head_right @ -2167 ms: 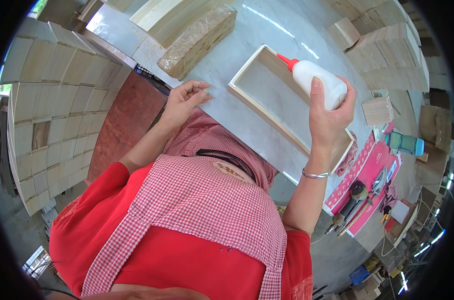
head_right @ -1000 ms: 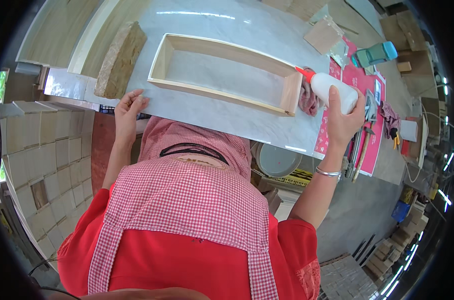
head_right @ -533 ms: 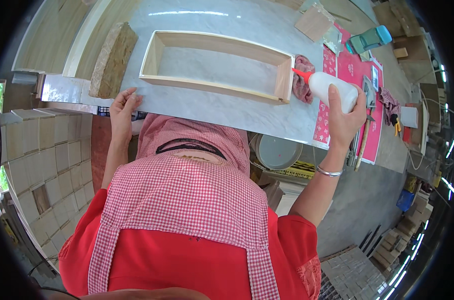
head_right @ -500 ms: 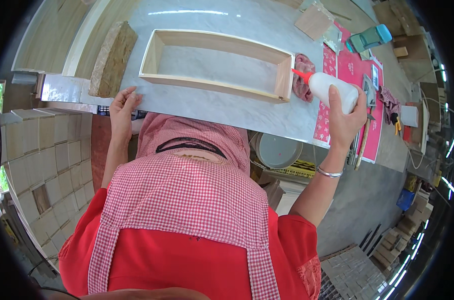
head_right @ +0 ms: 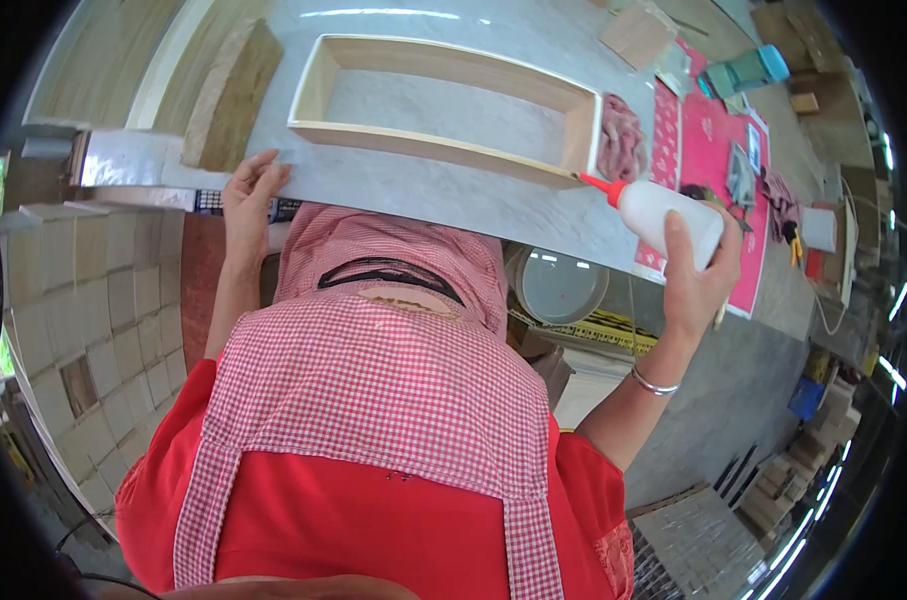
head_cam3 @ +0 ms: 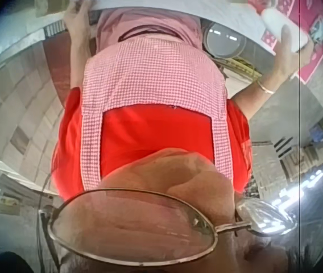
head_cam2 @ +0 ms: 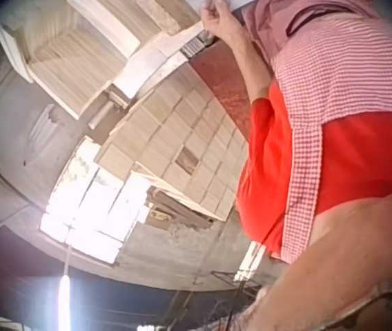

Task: Assembling small wooden boxes using wood glue and a pneumatic nail gun.

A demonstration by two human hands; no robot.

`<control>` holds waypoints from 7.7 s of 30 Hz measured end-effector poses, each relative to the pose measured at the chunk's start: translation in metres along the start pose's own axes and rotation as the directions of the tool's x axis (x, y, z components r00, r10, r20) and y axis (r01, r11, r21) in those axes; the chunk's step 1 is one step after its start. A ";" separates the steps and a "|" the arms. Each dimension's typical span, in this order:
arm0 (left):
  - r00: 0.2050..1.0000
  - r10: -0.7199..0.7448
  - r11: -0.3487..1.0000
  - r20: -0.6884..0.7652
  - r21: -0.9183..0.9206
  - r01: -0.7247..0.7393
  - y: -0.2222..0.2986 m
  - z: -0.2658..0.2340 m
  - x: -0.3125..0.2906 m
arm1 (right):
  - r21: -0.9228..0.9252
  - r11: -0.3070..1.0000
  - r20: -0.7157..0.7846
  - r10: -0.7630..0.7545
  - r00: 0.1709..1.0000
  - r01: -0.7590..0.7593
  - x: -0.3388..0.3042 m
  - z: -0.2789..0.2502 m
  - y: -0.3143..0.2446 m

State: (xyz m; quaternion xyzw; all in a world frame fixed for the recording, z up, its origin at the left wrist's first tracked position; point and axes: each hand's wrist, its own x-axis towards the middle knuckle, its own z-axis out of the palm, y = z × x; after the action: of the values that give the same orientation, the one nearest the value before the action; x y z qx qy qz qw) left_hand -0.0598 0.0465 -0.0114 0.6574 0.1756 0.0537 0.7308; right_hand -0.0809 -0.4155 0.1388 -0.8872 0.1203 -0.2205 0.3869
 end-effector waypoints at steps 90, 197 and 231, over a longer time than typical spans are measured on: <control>0.995 0.059 0.952 0.086 0.293 -0.082 0.005 0.023 -0.012 | -0.188 0.980 -0.330 -0.003 0.944 -0.063 0.133 0.079 0.145; 0.994 0.106 0.990 -0.021 0.094 -0.104 0.011 0.023 0.014 | -0.354 0.063 -0.505 0.827 0.247 -0.933 -0.281 -0.070 0.243; 0.878 0.390 0.639 0.278 0.605 -0.475 0.073 0.022 0.024 | 0.062 0.675 0.778 -0.494 0.388 0.735 0.068 0.130 -0.094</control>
State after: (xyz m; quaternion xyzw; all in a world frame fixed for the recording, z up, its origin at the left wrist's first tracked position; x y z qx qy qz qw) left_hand -0.0190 0.0429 0.0571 0.8956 -0.0243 0.1219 0.4272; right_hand 0.0460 -0.2960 0.1500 -0.9195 -0.3587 0.0530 0.1518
